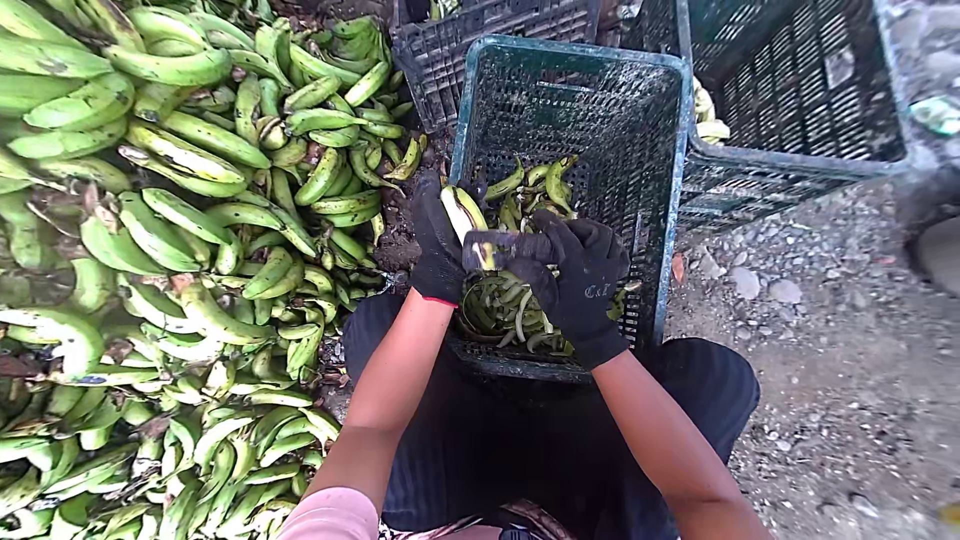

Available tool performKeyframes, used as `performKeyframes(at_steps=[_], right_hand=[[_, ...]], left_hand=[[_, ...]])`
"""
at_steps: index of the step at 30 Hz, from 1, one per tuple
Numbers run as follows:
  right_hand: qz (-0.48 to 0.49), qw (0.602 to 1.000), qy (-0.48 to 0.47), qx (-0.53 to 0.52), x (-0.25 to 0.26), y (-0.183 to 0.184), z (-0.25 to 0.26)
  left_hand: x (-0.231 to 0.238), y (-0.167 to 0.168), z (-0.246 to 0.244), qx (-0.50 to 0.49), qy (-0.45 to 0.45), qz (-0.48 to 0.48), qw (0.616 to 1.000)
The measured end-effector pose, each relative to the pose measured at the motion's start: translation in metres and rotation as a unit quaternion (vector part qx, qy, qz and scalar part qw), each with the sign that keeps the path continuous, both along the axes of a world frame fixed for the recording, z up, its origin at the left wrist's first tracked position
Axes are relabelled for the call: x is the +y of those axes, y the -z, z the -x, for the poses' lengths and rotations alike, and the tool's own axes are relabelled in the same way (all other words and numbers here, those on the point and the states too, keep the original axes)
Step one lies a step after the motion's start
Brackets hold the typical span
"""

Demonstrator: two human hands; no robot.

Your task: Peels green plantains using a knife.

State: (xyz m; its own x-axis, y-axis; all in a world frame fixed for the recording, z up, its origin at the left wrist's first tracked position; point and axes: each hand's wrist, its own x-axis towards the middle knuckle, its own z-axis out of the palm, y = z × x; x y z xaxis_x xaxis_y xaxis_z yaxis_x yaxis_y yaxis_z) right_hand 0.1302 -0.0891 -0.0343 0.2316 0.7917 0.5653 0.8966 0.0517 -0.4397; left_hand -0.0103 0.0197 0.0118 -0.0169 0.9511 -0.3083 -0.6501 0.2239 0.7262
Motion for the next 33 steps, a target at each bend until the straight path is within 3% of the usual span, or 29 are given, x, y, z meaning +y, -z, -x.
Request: performKeyframes(at_steps=[4,11,16,18,23,26,27,29,33], right_hand=[[0.123,0.992,-0.021,0.035,0.000,-0.019,-0.006],[0.199,0.978,0.000,0.065,0.008,-0.024,-0.019],[0.077,0.996,0.028,-0.040,0.004,-0.012,-0.020],[0.070,0.996,0.041,-0.038,0.005,-0.011,-0.019],[0.232,0.966,0.031,0.106,0.015,-0.022,-0.031],[0.243,0.947,-0.029,0.206,0.012,-0.025,-0.044],[0.246,0.941,-0.041,0.229,0.011,-0.027,-0.047],[0.245,0.938,-0.036,0.244,0.009,-0.025,-0.050],[0.186,0.966,-0.038,0.177,0.009,-0.017,-0.050]], left_hand=[[-0.008,0.004,-0.004,0.048,0.042,-0.049,0.997],[-0.016,0.010,-0.009,0.204,0.134,-0.153,0.958],[-0.021,0.012,-0.009,0.188,0.151,-0.147,0.959],[-0.022,0.009,-0.009,0.218,0.149,-0.162,0.951],[-0.027,0.018,-0.013,0.396,0.196,-0.313,0.841],[-0.045,0.006,-0.012,0.438,0.269,-0.339,0.788],[-0.046,0.006,-0.013,0.418,0.285,-0.334,0.795],[-0.041,0.012,-0.019,0.322,0.292,-0.308,0.846],[-0.021,0.010,-0.014,0.175,0.252,-0.202,0.930]])
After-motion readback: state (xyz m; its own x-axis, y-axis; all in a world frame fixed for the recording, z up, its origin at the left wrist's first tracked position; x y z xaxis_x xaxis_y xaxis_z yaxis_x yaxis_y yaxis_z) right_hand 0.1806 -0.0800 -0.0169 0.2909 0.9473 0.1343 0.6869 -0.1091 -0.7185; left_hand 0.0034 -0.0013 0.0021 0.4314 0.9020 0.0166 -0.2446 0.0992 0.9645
